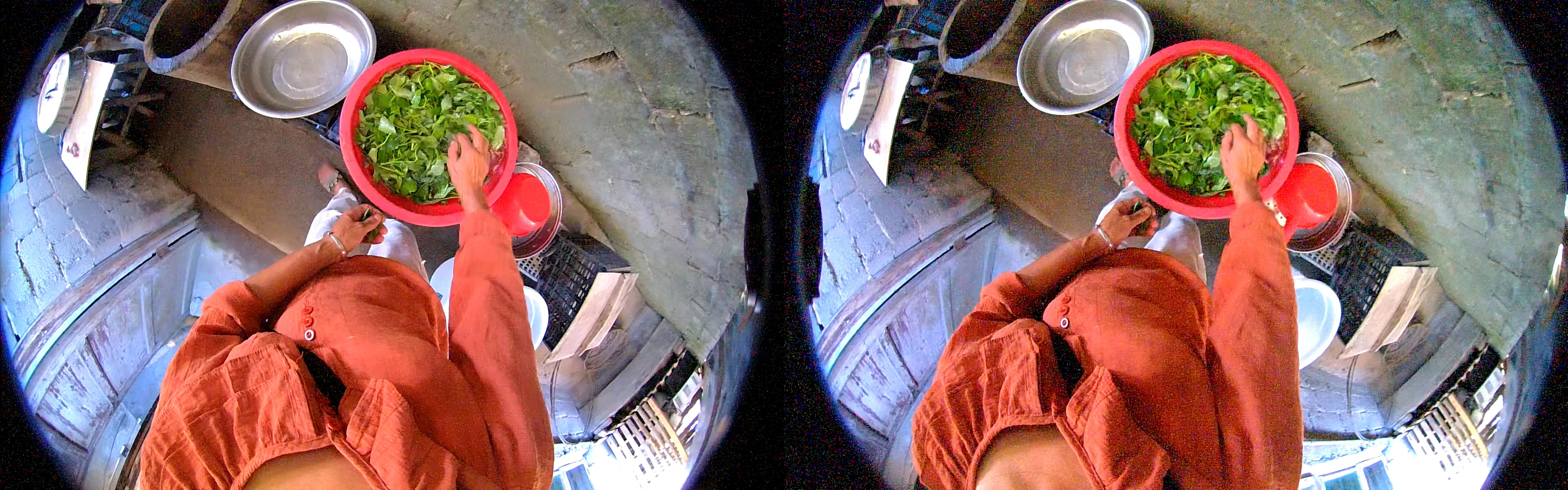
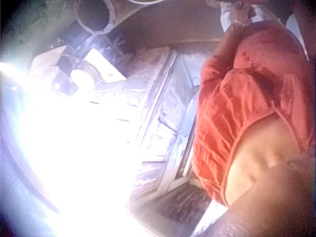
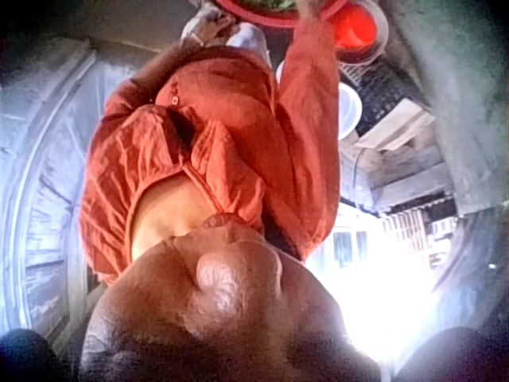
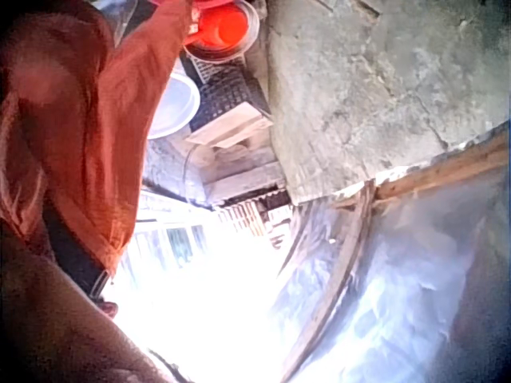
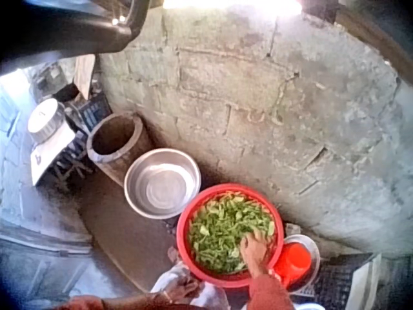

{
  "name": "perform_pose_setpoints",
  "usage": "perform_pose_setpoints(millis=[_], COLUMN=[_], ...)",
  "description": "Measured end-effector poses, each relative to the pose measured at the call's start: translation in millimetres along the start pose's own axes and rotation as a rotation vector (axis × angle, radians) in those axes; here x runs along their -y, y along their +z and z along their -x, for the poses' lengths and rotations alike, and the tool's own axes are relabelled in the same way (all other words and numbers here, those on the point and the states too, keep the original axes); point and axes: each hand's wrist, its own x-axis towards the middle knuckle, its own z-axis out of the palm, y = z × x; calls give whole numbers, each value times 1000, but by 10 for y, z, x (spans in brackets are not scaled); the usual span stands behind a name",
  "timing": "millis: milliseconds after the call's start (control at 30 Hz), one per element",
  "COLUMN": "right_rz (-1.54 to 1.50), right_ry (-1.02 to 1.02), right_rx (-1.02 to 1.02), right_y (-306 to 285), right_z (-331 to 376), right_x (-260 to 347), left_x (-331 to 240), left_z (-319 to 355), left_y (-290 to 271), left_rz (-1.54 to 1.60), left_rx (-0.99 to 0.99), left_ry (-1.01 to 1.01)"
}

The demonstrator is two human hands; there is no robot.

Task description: The person washes leafy green vegetables in a red basin using a red scoop to pour water from a white bucket. They then pick the greens by hand, inspect them, and transfer them into a silver metal bowl.

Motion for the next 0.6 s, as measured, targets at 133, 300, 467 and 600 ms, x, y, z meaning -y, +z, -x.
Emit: perform_pose_setpoints(millis=[133,300,467,600], right_rz=[181,-305,-24,-56], right_ry=[373,-6,-256,-103], right_rx=[208,227,289,287], right_y=[-70,349,63,-108], right_z=[425,397,196,496], right_x=[292,530,129,120], left_x=[0,13,54,88], left_z=[-16,16,12,-6], left_y=[-18,52,56,35], left_rz=[-27,-86,-31,-16], left_rx=[-1,18,2,-2], left_ry=[16,-30,-22,-13])
